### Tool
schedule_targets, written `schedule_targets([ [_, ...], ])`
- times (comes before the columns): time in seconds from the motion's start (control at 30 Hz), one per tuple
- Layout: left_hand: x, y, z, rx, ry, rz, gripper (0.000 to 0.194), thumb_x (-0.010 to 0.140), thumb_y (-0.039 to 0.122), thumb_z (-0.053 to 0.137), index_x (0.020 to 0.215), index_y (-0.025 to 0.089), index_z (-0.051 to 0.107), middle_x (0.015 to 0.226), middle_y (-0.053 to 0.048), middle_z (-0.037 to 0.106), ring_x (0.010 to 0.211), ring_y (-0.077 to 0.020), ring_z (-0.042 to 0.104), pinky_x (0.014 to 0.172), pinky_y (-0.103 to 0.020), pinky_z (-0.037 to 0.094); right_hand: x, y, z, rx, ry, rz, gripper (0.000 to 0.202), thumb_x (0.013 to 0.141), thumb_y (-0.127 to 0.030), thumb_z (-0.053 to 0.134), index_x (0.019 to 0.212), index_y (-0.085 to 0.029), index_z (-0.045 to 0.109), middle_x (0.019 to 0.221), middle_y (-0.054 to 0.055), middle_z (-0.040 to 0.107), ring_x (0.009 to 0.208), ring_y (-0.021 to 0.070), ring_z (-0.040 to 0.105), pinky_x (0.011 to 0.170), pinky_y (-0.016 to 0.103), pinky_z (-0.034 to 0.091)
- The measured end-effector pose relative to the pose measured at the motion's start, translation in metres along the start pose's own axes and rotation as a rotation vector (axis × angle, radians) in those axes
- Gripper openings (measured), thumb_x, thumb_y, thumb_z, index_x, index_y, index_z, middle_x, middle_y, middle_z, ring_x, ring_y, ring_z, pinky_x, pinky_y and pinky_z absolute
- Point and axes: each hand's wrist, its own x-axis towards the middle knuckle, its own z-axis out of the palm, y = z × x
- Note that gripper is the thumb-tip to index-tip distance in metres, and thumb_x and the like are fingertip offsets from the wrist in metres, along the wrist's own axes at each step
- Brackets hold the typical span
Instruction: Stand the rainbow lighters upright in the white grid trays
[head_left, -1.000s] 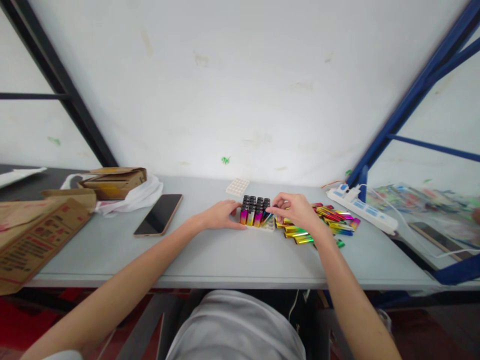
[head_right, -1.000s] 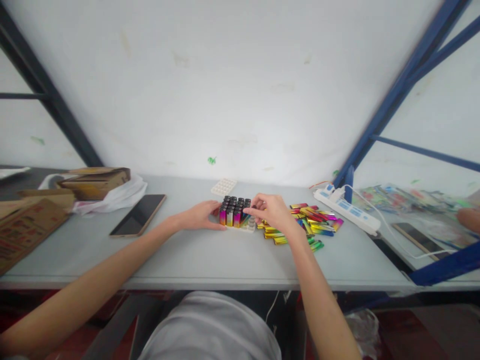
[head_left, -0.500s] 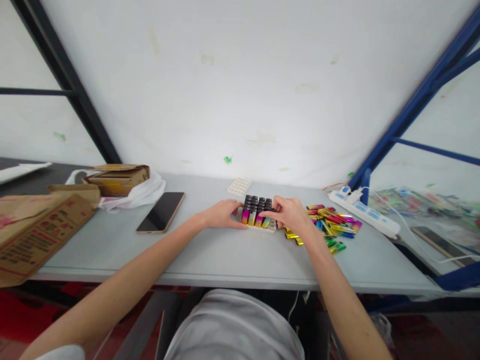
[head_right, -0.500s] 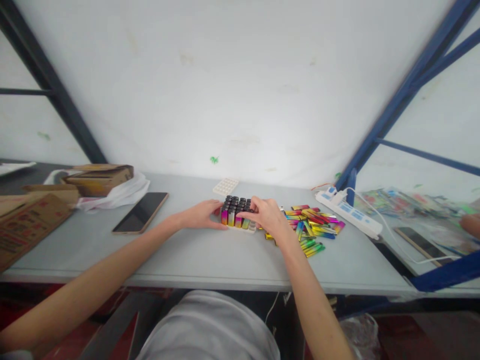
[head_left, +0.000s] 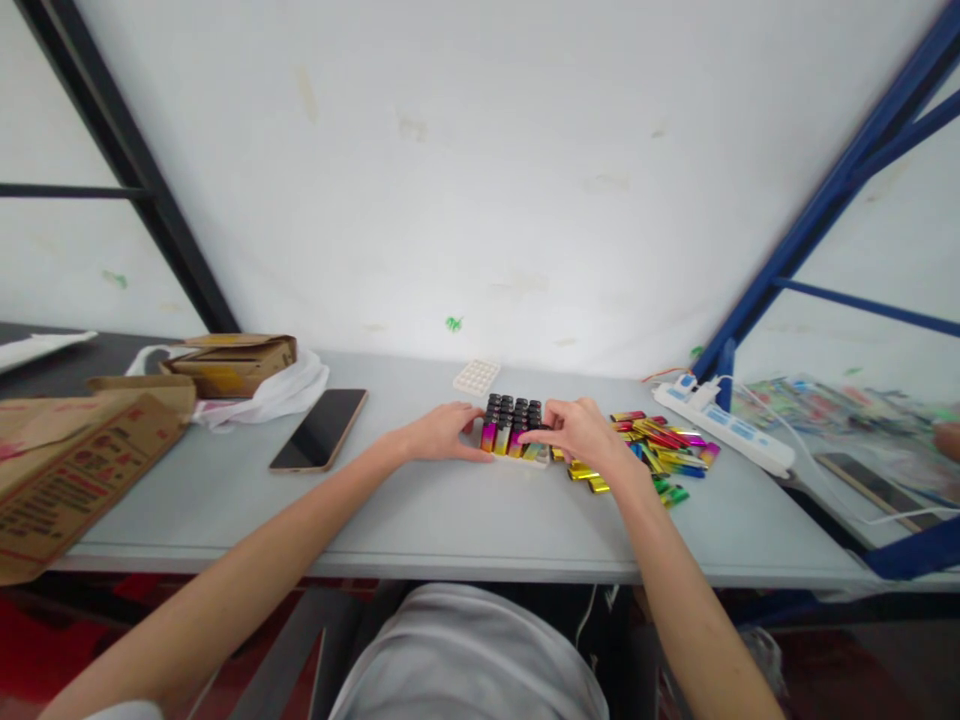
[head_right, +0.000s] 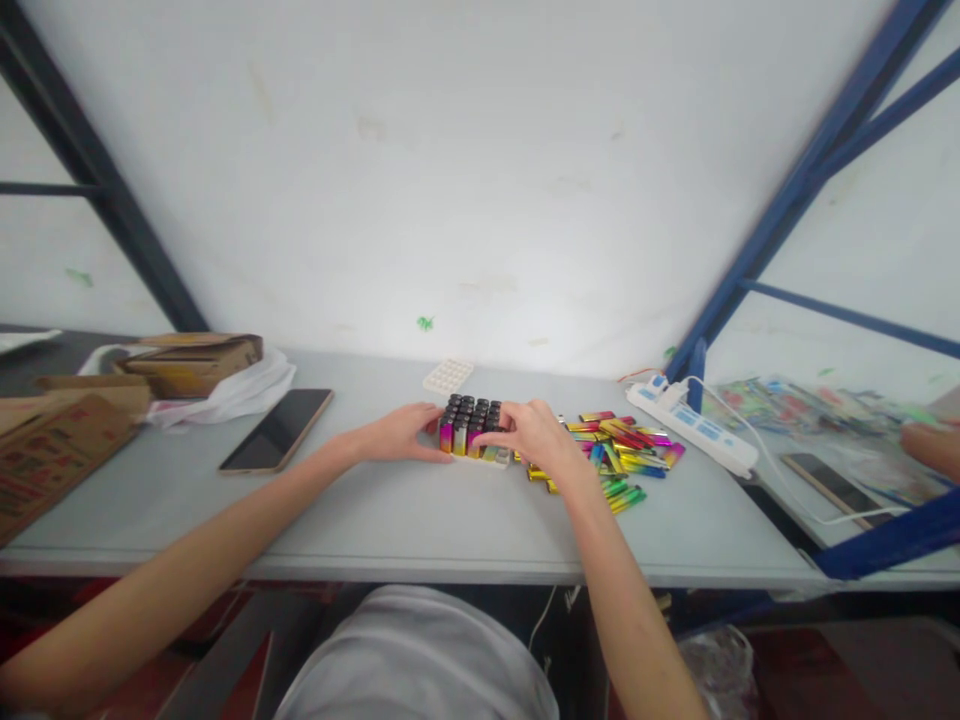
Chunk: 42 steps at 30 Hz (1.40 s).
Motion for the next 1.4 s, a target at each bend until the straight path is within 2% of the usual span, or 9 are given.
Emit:
schedule_targets([
  [0.27, 0.001, -0.002, 0.002, -0.008, 0.021, 0.006, 0.06, 0.076, 0.072, 0.067, 0.1, 0.017, 0.064, 0.092, -0.007, 0.065, 0.083, -0.0242, 0.059, 0.074, -0.031, 0.044, 0.002, -0.014, 0.007, -0.335, 0.09, 0.065, 0.057, 0.078, -0.076, 0.065, 0.067, -0.02, 0.062, 0.061, 0.004, 0.065, 0.055, 0.0159, 0.055, 0.053, 0.027, 0.029],
  [0.37, 0.001, -0.001, 0.001, -0.001, 0.011, -0.001, 0.061, 0.076, 0.072, 0.066, 0.102, 0.017, 0.064, 0.092, -0.007, 0.065, 0.083, -0.0239, 0.059, 0.074, -0.031, 0.044, 0.0, -0.015, 0.003, -0.351, 0.035, 0.077, 0.059, 0.078, -0.077, 0.064, 0.065, -0.019, 0.066, 0.061, 0.006, 0.067, 0.057, 0.0171, 0.057, 0.055, 0.027, 0.031],
  [0.47, 0.0, -0.001, 0.001, 0.01, 0.007, -0.003, 0.061, 0.077, 0.071, 0.066, 0.105, 0.016, 0.063, 0.092, -0.007, 0.065, 0.083, -0.0245, 0.059, 0.074, -0.032, 0.044, -0.006, -0.004, -0.013, -0.225, 0.029, 0.079, 0.059, 0.081, -0.075, 0.061, 0.064, -0.019, 0.066, 0.059, 0.004, 0.067, 0.055, 0.0166, 0.057, 0.054, 0.026, 0.035],
  [0.6, 0.0, -0.002, 0.001, 0.013, 0.003, 0.0, 0.059, 0.078, 0.071, 0.065, 0.102, 0.017, 0.063, 0.09, -0.006, 0.063, 0.084, -0.0246, 0.059, 0.076, -0.032, 0.044, -0.017, 0.021, -0.046, -0.043, 0.134, 0.146, 0.059, 0.095, -0.068, 0.044, 0.071, -0.018, 0.066, 0.057, 0.002, 0.066, 0.045, 0.0145, 0.055, 0.05, 0.027, 0.039],
  [0.77, 0.0, -0.003, 0.001, -0.005, 0.007, -0.009, 0.06, 0.076, 0.074, 0.065, 0.095, 0.017, 0.063, 0.089, -0.006, 0.063, 0.082, -0.0244, 0.059, 0.077, -0.032, 0.045, -0.023, 0.055, -0.066, -0.198, 0.171, 0.067, 0.039, 0.095, -0.048, 0.055, 0.079, -0.017, 0.071, 0.07, 0.005, 0.073, 0.061, 0.0188, 0.065, 0.063, 0.029, 0.046],
  [0.93, 0.0, -0.003, 0.0, -0.009, 0.018, -0.009, 0.06, 0.075, 0.074, 0.065, 0.097, 0.018, 0.064, 0.091, -0.006, 0.064, 0.082, -0.0243, 0.06, 0.074, -0.032, 0.045, -0.013, 0.092, -0.054, -0.275, 0.137, -0.037, 0.022, 0.093, -0.03, 0.06, 0.097, -0.016, 0.076, 0.102, 0.011, 0.076, 0.093, 0.0247, 0.07, 0.089, 0.036, 0.05],
  [1.07, 0.0, -0.002, 0.001, 0.005, 0.019, -0.008, 0.06, 0.076, 0.074, 0.064, 0.098, 0.018, 0.064, 0.093, -0.006, 0.065, 0.085, -0.025, 0.06, 0.074, -0.032, 0.045, 0.006, 0.122, -0.04, -0.298, 0.008, -0.064, 0.027, 0.084, -0.026, 0.07, 0.11, -0.019, 0.077, 0.117, 0.012, 0.072, 0.112, 0.0291, 0.065, 0.103, 0.041, 0.046],
  [1.27, 0.004, -0.002, 0.009, 0.064, 0.071, -0.052, 0.069, 0.07, 0.082, 0.064, 0.095, 0.018, 0.063, 0.094, -0.008, 0.064, 0.087, -0.0278, 0.06, 0.078, -0.036, 0.047, 0.037, 0.132, -0.035, -0.233, -0.174, -0.051, 0.018, 0.079, -0.022, 0.073, 0.095, -0.018, 0.079, 0.106, 0.011, 0.076, 0.103, 0.0299, 0.067, 0.098, 0.04, 0.048],
  [1.4, 0.006, -0.002, 0.009, -0.002, 0.096, -0.055, 0.066, 0.067, 0.079, 0.069, 0.092, 0.018, 0.065, 0.093, -0.008, 0.065, 0.087, -0.0279, 0.061, 0.078, -0.037, 0.047, 0.043, 0.121, -0.037, -0.004, -0.125, -0.044, 0.02, 0.08, -0.035, 0.075, 0.091, -0.018, 0.074, 0.094, 0.008, 0.076, 0.09, 0.0248, 0.069, 0.085, 0.035, 0.051],
])
